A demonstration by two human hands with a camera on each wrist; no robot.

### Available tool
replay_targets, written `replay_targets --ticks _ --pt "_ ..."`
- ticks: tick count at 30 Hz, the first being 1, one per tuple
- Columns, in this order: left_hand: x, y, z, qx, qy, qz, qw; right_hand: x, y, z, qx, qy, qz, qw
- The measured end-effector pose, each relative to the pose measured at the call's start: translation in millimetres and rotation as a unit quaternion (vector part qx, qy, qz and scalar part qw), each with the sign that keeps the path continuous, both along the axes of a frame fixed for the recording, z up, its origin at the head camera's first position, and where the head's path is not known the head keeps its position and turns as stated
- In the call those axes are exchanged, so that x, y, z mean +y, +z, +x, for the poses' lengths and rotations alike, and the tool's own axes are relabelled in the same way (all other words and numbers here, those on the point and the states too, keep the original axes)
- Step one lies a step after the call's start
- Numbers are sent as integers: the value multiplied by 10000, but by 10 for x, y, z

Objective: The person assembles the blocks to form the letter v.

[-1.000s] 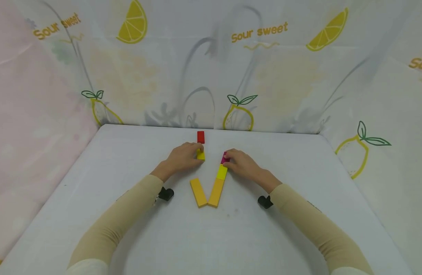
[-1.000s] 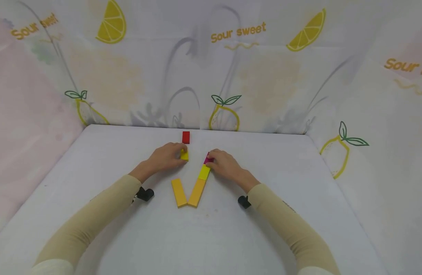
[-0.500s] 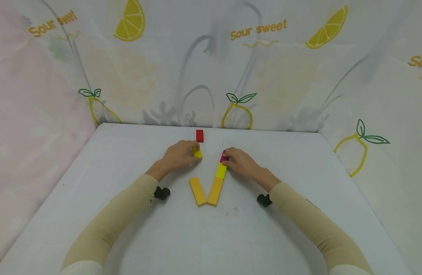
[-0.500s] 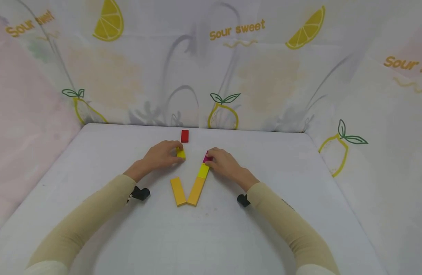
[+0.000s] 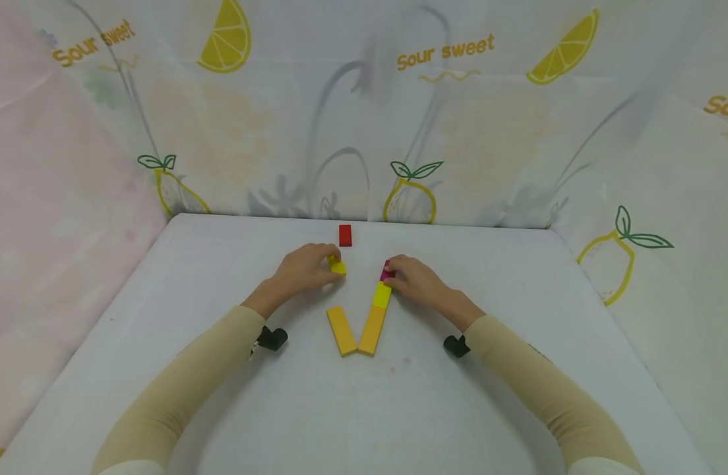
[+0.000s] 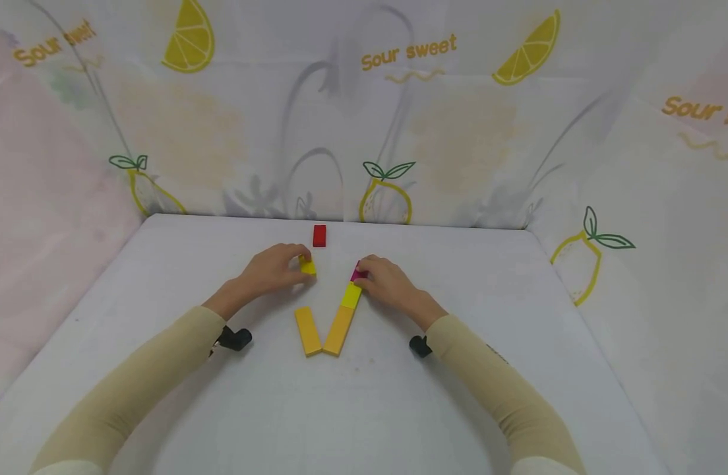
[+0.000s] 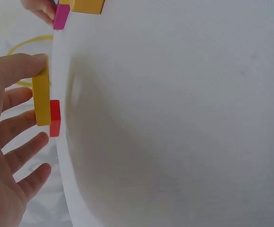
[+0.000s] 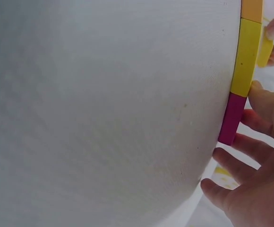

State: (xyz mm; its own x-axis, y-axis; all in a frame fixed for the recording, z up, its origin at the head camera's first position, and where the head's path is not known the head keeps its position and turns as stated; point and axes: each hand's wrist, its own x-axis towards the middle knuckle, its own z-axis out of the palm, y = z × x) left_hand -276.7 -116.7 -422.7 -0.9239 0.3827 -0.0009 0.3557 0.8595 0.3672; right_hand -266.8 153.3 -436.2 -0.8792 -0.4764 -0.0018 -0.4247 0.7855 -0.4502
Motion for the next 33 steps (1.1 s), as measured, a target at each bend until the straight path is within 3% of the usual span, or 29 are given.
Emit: replay_targets --ticks 16,33 --pt "-95 12 193 -121 94 48 9999 2 -14 -9 35 1 -40 10000" --pt "-152 -70 306 81 -137 116 9998 -6 19 10 21 -61 19 10000"
